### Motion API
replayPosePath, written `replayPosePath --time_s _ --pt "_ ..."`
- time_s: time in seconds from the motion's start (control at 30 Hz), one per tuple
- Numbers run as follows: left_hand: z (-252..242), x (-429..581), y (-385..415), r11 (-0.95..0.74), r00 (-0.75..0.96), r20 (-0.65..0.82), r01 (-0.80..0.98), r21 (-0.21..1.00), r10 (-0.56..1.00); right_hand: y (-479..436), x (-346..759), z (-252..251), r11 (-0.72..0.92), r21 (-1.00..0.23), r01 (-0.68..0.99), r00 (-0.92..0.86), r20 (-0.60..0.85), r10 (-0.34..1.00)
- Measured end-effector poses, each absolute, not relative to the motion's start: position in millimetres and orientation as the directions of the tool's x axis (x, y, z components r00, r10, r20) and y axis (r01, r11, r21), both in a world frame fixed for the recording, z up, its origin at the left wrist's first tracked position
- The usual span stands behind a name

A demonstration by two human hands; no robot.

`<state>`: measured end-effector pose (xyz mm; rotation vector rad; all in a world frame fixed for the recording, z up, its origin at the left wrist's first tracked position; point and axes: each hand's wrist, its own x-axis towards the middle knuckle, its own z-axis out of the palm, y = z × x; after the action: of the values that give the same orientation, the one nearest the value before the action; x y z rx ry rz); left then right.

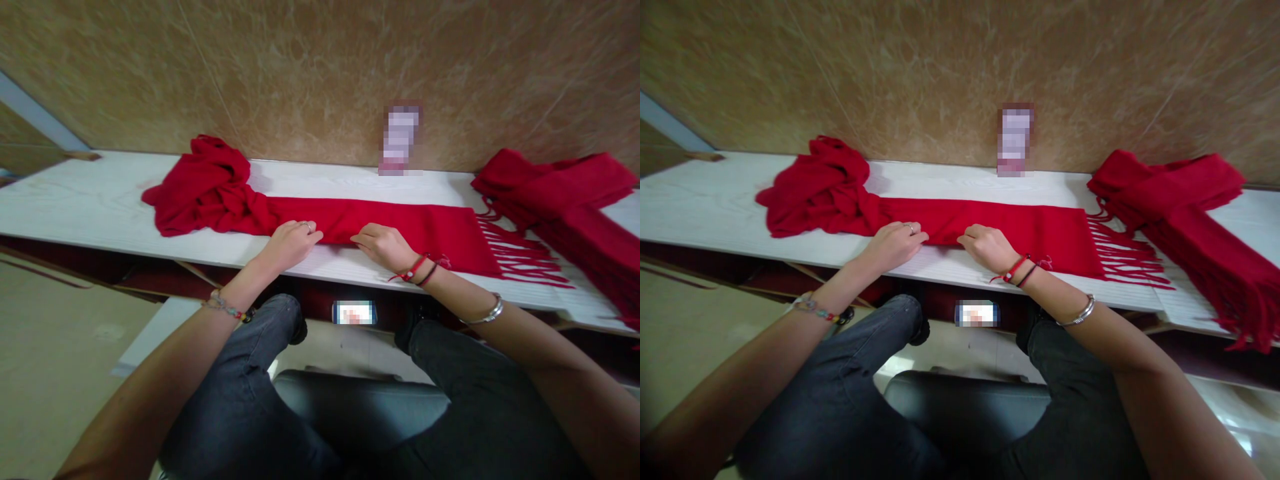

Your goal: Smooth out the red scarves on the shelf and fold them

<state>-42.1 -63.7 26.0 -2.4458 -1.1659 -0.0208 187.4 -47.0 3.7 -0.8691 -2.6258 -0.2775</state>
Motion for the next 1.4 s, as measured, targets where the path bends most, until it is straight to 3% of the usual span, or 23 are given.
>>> replayPosePath --time_s 0.4,0.67,0.8,1.0,1.1,1.23,1.4 --pt "21 -36 -64 -0.569 0.681 0.193 0.709 -0.417 0.706 -46 188 4 0.806 0.104 0.582 -0.765 0.407 0.500" --pt "20 -38 -64 -0.661 0.739 0.160 0.662 -0.352 0.655 -44 189 1 0.885 0.050 0.462 -0.822 0.399 0.407" --pt "19 -41 -62 -0.671 0.710 0.130 0.700 -0.247 0.693 -43 189 0 0.910 -0.015 0.415 -0.835 0.392 0.387" --pt "24 -46 -62 -0.683 0.686 0.028 0.726 -0.074 0.727 -40 191 -1 0.919 -0.162 0.358 -0.832 0.392 0.393" --pt "32 -47 -67 -0.652 0.649 -0.088 0.758 -0.008 0.756 -38 193 3 0.889 -0.221 0.402 -0.812 0.363 0.458" --pt "40 -43 -76 -0.577 0.567 -0.209 0.816 0.016 0.796 -35 186 15 0.846 -0.221 0.486 -0.796 0.287 0.532" --pt "43 -37 -81 -0.514 0.492 -0.334 0.857 0.024 0.804 -26 160 24 0.858 -0.220 0.463 -0.845 0.181 0.503"
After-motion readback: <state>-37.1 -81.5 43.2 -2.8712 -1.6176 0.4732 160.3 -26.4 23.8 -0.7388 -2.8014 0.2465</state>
